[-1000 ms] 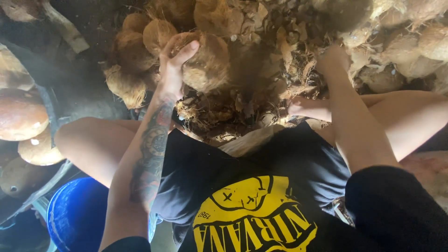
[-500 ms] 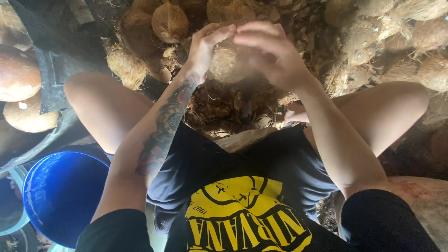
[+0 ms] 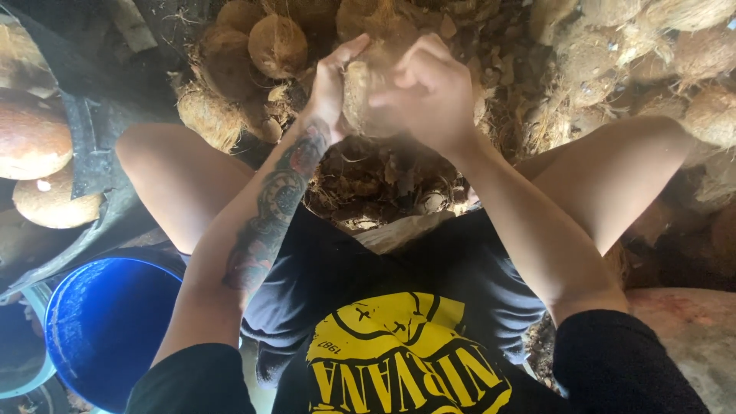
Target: Peeling the outer husk of coconuts using a large knife while sitting on the floor.
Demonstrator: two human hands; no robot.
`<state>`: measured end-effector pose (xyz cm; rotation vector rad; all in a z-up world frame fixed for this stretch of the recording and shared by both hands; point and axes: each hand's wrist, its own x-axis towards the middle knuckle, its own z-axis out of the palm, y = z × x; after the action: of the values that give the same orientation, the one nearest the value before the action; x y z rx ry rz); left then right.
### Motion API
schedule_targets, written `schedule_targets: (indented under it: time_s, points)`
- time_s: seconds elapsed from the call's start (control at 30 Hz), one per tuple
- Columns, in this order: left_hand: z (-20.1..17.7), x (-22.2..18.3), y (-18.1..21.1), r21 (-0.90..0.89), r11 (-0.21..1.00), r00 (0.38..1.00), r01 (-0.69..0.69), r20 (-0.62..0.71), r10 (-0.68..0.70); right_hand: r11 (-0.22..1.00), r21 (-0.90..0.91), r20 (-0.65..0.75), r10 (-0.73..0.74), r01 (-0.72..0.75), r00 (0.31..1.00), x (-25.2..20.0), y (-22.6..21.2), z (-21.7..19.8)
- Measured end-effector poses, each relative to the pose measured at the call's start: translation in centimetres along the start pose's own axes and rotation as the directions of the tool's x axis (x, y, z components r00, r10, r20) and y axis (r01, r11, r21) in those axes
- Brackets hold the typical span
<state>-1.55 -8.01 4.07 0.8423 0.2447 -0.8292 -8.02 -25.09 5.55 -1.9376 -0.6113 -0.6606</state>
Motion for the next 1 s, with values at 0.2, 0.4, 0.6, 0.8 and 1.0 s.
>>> schedule_targets:
  time_s: [0.2, 0.4, 0.6, 0.8, 1.0]
  points:
    - [1.7, -0.6, 0.3, 0.162, 0.987, 0.99, -0.006, -0.139, 0.029, 0.956, 0.224, 0.015, 0.192, -0.19, 0.981, 1.5, -1.4, -0.6]
    - [0.6, -0.9, 0.3, 0.046, 0.995, 0.996, -0.092, -0.019, 0.093, 0.957, 0.194, -0.068, 0.234, -0.217, 0.97, 1.8, -1.6, 0.5]
    - [0.8, -1.6, 1.4, 0.407, 0.908, 0.989, -0.099, 0.138, 0.046, 0.796, 0.592, -0.104, 0.229, -0.125, 0.968, 1.7, -1.8, 0.2]
    - [0.6, -1.7, 0.3, 0.583, 0.811, 0.995, 0.053, -0.1, 0.007, 0.58, 0.807, 0.04, 0.133, -0.111, 0.99, 2.0, -1.5, -0.1]
    - [1.1, -1.5, -0.6, 0.322, 0.944, 0.997, -0.068, 0.041, 0.058, 0.116, 0.985, 0.033, 0.613, -0.131, 0.789, 1.6, 2.7, -3.6]
